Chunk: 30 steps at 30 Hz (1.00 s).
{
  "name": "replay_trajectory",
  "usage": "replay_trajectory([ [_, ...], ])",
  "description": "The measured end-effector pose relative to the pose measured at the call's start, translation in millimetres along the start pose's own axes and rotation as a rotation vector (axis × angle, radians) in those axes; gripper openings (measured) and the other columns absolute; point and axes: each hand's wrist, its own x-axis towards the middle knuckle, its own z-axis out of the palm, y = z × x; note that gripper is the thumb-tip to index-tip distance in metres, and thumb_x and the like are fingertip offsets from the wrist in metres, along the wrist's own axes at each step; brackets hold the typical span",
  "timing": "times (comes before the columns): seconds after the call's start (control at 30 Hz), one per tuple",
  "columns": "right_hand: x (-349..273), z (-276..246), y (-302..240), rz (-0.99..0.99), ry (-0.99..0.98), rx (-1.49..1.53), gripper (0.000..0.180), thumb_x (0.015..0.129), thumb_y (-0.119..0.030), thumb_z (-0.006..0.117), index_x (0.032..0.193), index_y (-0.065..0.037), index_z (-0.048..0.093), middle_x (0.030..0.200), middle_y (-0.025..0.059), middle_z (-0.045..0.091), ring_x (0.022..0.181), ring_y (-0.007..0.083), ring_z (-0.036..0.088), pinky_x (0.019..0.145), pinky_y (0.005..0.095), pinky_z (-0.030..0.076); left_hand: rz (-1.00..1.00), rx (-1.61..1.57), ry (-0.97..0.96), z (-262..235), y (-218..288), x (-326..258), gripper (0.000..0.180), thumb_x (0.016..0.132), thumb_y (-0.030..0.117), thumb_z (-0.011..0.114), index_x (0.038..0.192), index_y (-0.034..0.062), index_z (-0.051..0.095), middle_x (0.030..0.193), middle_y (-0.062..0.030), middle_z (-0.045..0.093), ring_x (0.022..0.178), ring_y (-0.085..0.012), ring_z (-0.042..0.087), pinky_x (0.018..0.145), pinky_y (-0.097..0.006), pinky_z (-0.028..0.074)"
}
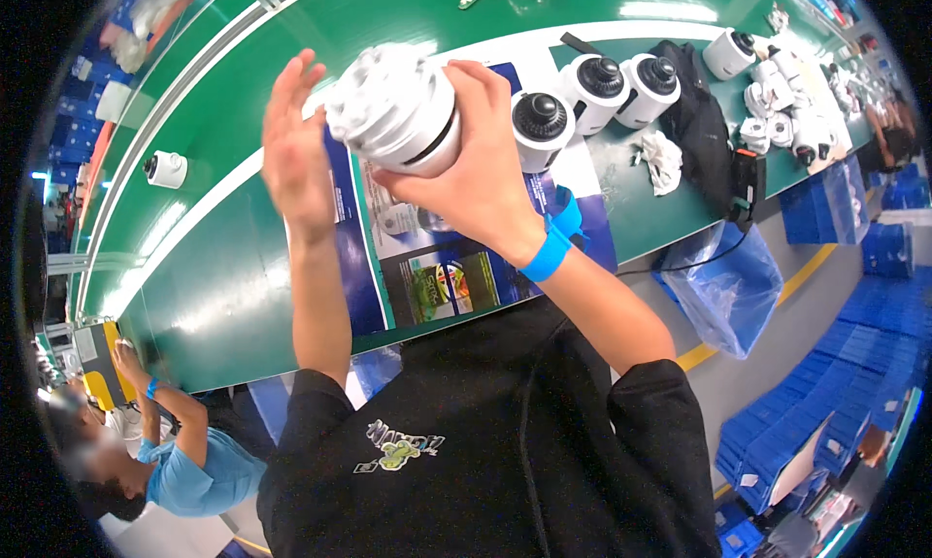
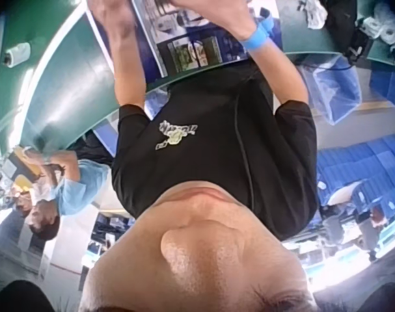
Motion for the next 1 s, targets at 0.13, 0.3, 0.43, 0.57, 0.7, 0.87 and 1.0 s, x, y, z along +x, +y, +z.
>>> replay_trajectory([
  [0.13,-21,11,13,0.016,-0.02,0.043,0.091,0.05,-0.014,0.088,0.128,-0.005,0.043,0.132,0.0214,0.032,0.123,0.0415,0.037,0.099,0.045,0.042,-0.047,0.317,-0.354,22,41,6,0.043,0.086,0.027,0.061,0.121,0.0022,0.058,0.119,-0.0132,0.061,0.11,-0.0273,0.055,0.092,-0.036,0.044],
  [0.3,-49,43,55,0.072,-0.055,0.158,0.095,0.05,-0.014,0.087,0.133,-0.007,0.041,0.137,0.0209,0.031,0.117,0.0404,0.048,0.099,0.0446,0.044,0.155,0.651,-0.642,11,4,-17,0.045,0.081,0.022,0.066,0.121,0.0032,0.058,0.126,-0.0117,0.056,0.114,-0.0349,0.05,0.097,-0.042,0.041],
  [0.43,-53,51,70,-0.025,-0.097,0.182,0.099,0.051,-0.012,0.086,0.137,-0.009,0.039,0.139,0.0192,0.035,0.116,0.0424,0.049,0.096,0.0434,0.045,0.164,0.744,-0.67,-1,-1,-29,0.068,0.076,0.039,0.072,0.131,0.0037,0.051,0.139,-0.0138,0.047,0.129,-0.0374,0.041,0.107,-0.045,0.034],
  [0.57,-52,49,79,-0.028,-0.105,0.146,0.101,0.052,-0.014,0.086,0.138,-0.006,0.034,0.14,0.0209,0.033,0.121,0.0424,0.045,0.098,0.0432,0.045,0.059,0.714,-0.68,13,9,-26,0.077,0.072,0.039,0.075,0.134,0.0043,0.047,0.141,-0.0141,0.045,0.128,-0.0357,0.043,0.105,-0.043,0.037],
  [0.7,-55,44,83,-0.031,-0.158,0.206,0.104,0.054,-0.014,0.087,0.14,-0.001,0.029,0.141,0.0225,0.029,0.129,0.0416,0.037,0.106,0.0416,0.038,-0.045,0.624,-0.705,7,-12,-18,0.069,0.076,0.029,0.073,0.135,0.0056,0.047,0.139,-0.0155,0.047,0.127,-0.0312,0.046,0.104,-0.038,0.038],
  [0.87,-66,53,100,0.062,-0.247,0.329,0.1,0.055,-0.008,0.084,0.138,-0.001,0.03,0.141,0.021,0.03,0.133,0.0371,0.032,0.11,0.0409,0.032,-0.133,0.405,-0.407,-3,-53,-35,0.062,0.068,0.018,0.08,0.123,0.0045,0.054,0.129,-0.0169,0.055,0.119,-0.031,0.052,0.102,-0.038,0.04],
  [1.0,-62,46,91,0.125,-0.149,0.263,0.102,0.055,-0.005,0.084,0.139,0.0,0.026,0.141,0.0215,0.028,0.128,0.0417,0.037,0.105,0.0414,0.04,0.107,0.669,-0.374,23,-36,-36,0.074,0.057,0.027,0.087,0.119,0.0035,0.055,0.119,-0.0163,0.058,0.11,-0.0322,0.057,0.093,-0.038,0.045],
])
